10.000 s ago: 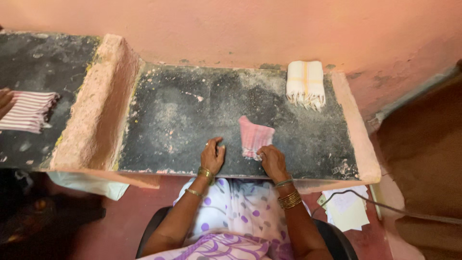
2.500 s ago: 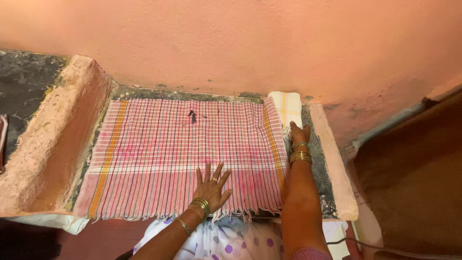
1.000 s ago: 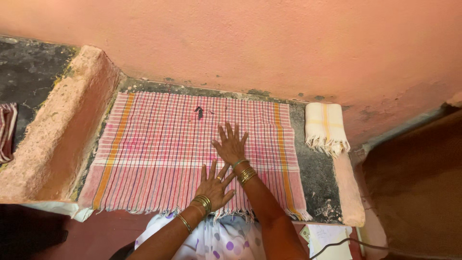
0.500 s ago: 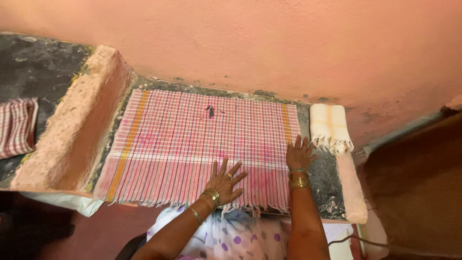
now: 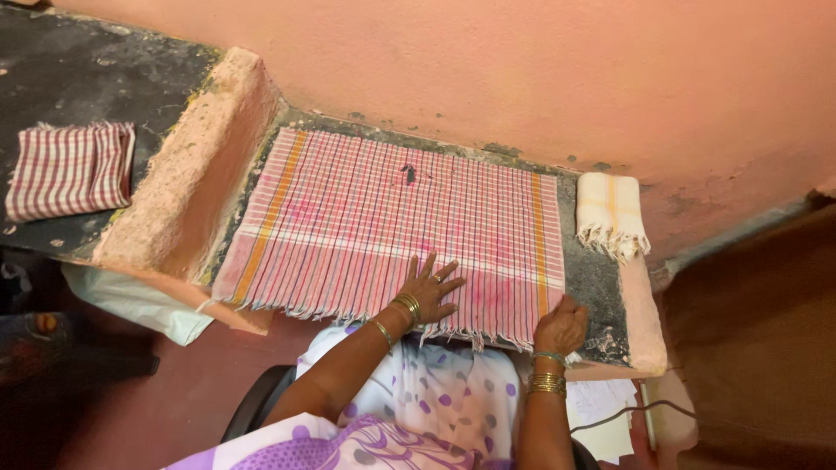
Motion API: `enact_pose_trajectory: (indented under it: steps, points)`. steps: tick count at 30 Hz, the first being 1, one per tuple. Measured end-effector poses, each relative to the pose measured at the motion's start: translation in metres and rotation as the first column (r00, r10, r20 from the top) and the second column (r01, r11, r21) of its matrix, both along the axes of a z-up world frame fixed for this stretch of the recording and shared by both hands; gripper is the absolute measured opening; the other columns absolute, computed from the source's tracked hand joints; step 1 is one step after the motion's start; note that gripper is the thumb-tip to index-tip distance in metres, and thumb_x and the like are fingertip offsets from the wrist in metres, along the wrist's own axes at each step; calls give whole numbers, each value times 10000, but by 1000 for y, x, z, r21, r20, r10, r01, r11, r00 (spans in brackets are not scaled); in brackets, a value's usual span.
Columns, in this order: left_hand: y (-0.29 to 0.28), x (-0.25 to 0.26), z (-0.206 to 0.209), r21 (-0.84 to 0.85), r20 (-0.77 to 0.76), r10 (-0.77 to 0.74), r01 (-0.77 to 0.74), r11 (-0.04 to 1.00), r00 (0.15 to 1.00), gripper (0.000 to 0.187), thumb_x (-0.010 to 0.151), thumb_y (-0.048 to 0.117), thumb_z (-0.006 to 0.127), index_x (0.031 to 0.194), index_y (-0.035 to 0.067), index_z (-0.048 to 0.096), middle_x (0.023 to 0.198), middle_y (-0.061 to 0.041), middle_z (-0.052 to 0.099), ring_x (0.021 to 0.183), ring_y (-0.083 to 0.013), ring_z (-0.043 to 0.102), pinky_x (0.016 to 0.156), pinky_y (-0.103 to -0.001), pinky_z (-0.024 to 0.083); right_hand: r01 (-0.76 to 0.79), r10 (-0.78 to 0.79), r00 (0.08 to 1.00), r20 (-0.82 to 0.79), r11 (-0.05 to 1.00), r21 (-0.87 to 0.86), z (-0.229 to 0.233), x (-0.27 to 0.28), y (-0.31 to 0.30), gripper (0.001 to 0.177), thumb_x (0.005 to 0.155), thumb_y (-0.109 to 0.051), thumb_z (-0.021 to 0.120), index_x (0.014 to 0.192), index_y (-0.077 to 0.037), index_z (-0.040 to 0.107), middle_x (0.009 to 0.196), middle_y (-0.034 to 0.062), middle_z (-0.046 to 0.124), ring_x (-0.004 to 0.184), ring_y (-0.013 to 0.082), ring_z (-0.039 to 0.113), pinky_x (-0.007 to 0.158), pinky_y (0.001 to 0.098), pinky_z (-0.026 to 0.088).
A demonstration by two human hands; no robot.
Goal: The person folds a white and yellow checkered cloth on a stone slab, then folds a red and white checkered cloth. Both cloths are folded into compact rectangles and placed on the slab.
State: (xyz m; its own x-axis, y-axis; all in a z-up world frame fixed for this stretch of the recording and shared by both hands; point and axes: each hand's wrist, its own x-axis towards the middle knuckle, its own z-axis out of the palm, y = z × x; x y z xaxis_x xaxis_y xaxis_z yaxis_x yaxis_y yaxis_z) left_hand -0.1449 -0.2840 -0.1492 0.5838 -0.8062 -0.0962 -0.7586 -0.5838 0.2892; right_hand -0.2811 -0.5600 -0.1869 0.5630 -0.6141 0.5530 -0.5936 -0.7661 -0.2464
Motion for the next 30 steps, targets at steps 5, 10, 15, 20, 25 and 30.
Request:
enact_pose_trajectory:
  steps: [5, 10, 15, 20, 25, 30]
  points:
    - [12, -7, -9, -44, -63, -119, 117, 992, 991, 659, 908, 544, 578, 1494, 260, 476, 1667, 0, 284, 1541, -376, 155, 1223, -649, 76, 45, -41, 998, -40, 996, 83, 2, -19, 2, 205, 972, -84, 589, 1131, -75, 718, 1086, 244, 640, 888, 417, 656, 753, 498, 539]
    - [57, 4, -16, -214, -166, 27, -63, 975, 986, 563, 972, 508, 538, 1421, 171, 573, 1620, -31, 434, 1553, -272, 303, 1268, -489, 203, 164, -152, 982, -116, 981, 108, 16, -44, 5, 197, 1003, -111, 608, 1163, -46, 701, 1119, 233, 643, 970, 382, 665, 800, 468, 547]
    - [92, 40, -21, -336, -70, 335, -338, 879, 940, 534, 1011, 417, 455, 1464, 142, 520, 1621, -65, 374, 1535, -329, 227, 1233, -579, 122, 181, -196, 970, -146, 977, -111, 34, -28, 18, 332, 897, -180, 632, 1208, -73, 682, 1294, 216, 584, 1212, 345, 525, 976, 499, 437]
    - [50, 57, -33, -279, -35, 369, -363, 889, 929, 563, 1001, 398, 431, 1515, 169, 445, 1648, -87, 311, 1534, -373, 175, 1218, -641, 82, -422, 403, 884, -236, 906, -34, 22, 71, 99, 468, 1026, -262, 505, 1470, -115, 517, 1611, 137, 408, 1526, 335, 362, 1270, 564, 279]
    - [30, 84, -43, -129, 25, 431, -424, 896, 902, 632, 998, 485, 404, 1582, 252, 332, 1692, -58, 202, 1557, -383, 85, 1201, -700, 33, -561, 610, 700, -371, 791, 243, 3, 127, 187, 583, 1006, -362, 498, 1532, -125, 416, 1648, 110, 309, 1522, 399, 235, 1167, 707, 145]
    - [39, 124, -39, 80, 59, 444, -448, 891, 894, 666, 989, 591, 335, 1605, 364, 221, 1714, 10, 75, 1562, -379, -27, 1162, -750, -29, -584, 644, 669, -372, 764, 273, 5, 163, 173, 637, 1016, -472, 464, 1553, -145, 367, 1659, 95, 265, 1531, 392, 153, 1144, 743, 88]
